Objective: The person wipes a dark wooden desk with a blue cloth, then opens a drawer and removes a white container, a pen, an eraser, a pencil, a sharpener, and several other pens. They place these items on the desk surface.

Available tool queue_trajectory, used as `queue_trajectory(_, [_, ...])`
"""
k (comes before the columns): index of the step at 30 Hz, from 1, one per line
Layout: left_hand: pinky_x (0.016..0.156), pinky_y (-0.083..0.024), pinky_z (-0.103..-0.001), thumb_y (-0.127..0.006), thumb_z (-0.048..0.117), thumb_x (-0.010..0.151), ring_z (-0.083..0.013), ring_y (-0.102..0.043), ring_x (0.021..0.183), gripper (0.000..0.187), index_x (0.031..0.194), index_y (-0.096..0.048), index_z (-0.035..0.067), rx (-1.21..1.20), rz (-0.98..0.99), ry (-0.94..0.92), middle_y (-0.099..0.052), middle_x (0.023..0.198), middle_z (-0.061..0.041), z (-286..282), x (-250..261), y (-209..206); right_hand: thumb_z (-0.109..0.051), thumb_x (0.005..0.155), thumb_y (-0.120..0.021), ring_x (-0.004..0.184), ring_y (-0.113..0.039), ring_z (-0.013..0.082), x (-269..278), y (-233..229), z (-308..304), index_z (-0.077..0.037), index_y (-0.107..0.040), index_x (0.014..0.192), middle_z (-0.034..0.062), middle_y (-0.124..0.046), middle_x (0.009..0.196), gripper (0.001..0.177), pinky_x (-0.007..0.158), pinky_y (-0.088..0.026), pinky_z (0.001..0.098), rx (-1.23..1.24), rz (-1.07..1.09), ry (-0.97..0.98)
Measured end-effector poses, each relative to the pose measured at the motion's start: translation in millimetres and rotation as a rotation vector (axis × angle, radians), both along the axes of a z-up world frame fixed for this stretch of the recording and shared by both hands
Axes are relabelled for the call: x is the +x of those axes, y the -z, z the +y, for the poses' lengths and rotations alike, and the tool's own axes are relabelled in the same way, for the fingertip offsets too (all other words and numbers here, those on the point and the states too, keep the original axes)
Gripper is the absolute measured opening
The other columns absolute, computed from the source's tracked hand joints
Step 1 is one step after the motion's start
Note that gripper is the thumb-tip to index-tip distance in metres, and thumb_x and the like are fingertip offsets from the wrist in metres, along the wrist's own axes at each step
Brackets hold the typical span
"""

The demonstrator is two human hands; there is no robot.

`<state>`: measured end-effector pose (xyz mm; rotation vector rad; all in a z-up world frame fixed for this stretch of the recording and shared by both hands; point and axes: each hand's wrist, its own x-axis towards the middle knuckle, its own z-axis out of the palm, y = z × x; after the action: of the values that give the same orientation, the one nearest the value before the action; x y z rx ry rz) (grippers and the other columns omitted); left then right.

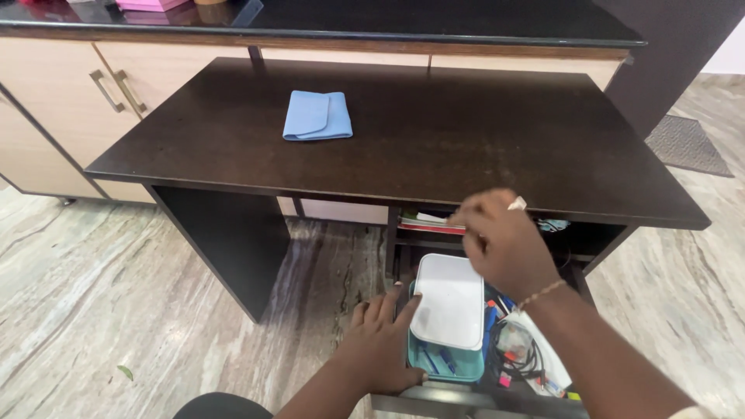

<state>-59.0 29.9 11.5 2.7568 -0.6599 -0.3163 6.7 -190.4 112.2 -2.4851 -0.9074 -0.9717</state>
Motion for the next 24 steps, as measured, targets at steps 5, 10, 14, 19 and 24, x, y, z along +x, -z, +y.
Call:
queue_trajectory(5, [0.121, -0.012, -0.059, -0.083, 0.059, 0.071, -0.0432, -0.009, 0.154, 0.129, 0.165, -0.005, 0.018, 0.092, 0.018, 0.100, -0.006, 0.168, -0.027, -7.8, 7.5, -4.4, -0.018, 0.083, -0.066, 0.106, -0.063, 0.0273, -6.8, 42.1, -10.7, -0.013, -0.074, 0.111, 0.0061, -0.067, 0.110, 0.029, 0.095, -0.051, 0.0416, -0.218, 0.437, 0.102])
queue_trajectory(10, [0.123, -0.011, -0.058, -0.082, 0.061, 0.070, -0.0420, -0.010, 0.156, 0.129, 0.165, -0.007, 0.018, 0.091, -0.010, 0.116, -0.010, 0.168, -0.026, -10.3, 5.5, -2.0, -0.041, 0.087, -0.070, 0.119, -0.058, 0.0309, -10.7, 83.2, -20.7, -0.012, -0.055, 0.140, 0.0125, -0.060, 0.127, 0.063, 0.103, -0.048, 0.0428, -0.208, 0.643, 0.428])
queue_trajectory(14, [0.123, -0.011, -0.057, -0.081, 0.062, 0.071, -0.0422, -0.012, 0.156, 0.129, 0.166, -0.006, 0.018, 0.110, 0.016, 0.103, -0.010, 0.167, -0.027, -8.3, 3.2, -0.6, -0.044, 0.086, -0.073, 0.126, -0.060, 0.0268, -8.5, 102.1, -24.0, -0.011, -0.042, 0.150, 0.0119, -0.056, 0.140, 0.078, 0.107, -0.050, 0.0387, -0.151, 0.941, 0.557])
queue_trajectory(19, [0.123, -0.011, -0.057, -0.081, 0.065, 0.071, -0.0425, -0.012, 0.155, 0.130, 0.166, -0.004, 0.019, 0.130, 0.028, 0.111, -0.009, 0.168, -0.026, -8.5, 2.3, -1.1, -0.036, 0.081, -0.079, 0.126, -0.061, 0.0267, -1.7, 117.1, -27.8, -0.011, -0.049, 0.145, 0.0100, -0.068, 0.129, 0.075, 0.107, -0.051, 0.0380, -0.066, 0.954, 0.607])
queue_trajectory(24, [0.122, -0.014, -0.057, -0.082, 0.060, 0.073, -0.0428, -0.014, 0.154, 0.118, 0.164, -0.018, 0.021, 0.123, -0.003, 0.164, -0.013, 0.168, -0.024, -13.5, 1.4, 2.5, -0.038, 0.082, -0.082, 0.122, -0.063, 0.0269, -1.0, 134.5, -33.0, -0.012, -0.055, 0.138, 0.0071, -0.069, 0.120, 0.067, 0.101, -0.053, 0.0410, 0.014, 0.974, 0.725])
